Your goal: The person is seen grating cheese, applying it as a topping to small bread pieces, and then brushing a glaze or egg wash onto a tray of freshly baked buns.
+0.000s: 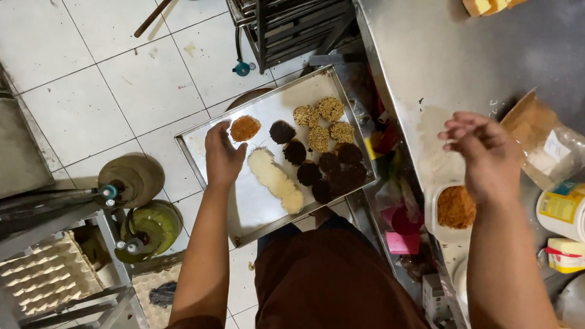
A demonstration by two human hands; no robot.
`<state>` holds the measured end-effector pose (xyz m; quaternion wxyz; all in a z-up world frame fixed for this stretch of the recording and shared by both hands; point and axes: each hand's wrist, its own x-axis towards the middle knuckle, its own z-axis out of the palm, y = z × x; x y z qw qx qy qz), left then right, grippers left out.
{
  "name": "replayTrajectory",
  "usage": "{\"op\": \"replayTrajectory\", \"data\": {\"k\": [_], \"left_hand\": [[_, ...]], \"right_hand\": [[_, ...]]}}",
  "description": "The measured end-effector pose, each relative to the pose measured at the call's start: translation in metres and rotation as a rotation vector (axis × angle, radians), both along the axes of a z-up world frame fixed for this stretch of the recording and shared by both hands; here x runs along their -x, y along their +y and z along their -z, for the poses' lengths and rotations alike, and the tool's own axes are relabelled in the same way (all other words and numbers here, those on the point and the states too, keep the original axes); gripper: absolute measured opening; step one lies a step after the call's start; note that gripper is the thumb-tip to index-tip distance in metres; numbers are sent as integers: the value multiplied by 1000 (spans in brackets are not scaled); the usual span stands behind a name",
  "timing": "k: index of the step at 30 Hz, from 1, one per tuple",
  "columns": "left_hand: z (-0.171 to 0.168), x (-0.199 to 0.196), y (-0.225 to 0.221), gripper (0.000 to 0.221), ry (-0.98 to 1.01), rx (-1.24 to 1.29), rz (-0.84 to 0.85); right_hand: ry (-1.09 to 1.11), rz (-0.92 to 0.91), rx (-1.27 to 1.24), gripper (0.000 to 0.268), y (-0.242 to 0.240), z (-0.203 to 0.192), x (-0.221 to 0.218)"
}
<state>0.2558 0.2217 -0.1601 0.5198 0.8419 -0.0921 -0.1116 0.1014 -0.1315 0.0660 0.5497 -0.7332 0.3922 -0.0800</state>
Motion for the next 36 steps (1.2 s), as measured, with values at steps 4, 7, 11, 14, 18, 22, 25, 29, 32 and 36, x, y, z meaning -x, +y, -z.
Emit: {"op": "replayTrajectory", "data": {"k": [4, 7, 11, 14, 18, 22, 25, 29, 32, 36], "left_hand": [[-2, -3, -10, 53, -3, -25, 1], [0, -8, -16, 39, -5, 132, -9], [4, -10, -25, 39, 86, 63, -122], [9, -7, -21, 42, 76, 69, -135], [10, 3, -6, 47, -175, 124, -59], [-50, 22, -1, 54, 196, -196, -358], [-50, 57, 21, 35, -284, -320, -219], [-75, 94, 2, 39, -232, -358, -260], [-88, 112, -30, 43, -213, -307, -206], [-98, 125, -85, 43, -99, -104, -72]], "right_hand": [[-31, 72, -32, 15, -57, 38, -9], [-32, 57, -14, 18, -85, 59, -18], [24, 56, 195, 16, -121, 79, -25], [1, 33, 585, 16, -174, 111, -31], [-209, -146, 913, 31, -244, 139, -61], [-45, -175, 788, 51, -300, 146, -97], [89, -112, 432, 80, -294, 125, -120], [-111, -110, 279, 44, -292, 129, -124], [-274, -43, 297, 34, -306, 144, -110], [-356, 38, 120, 31, -290, 107, -70]]}}
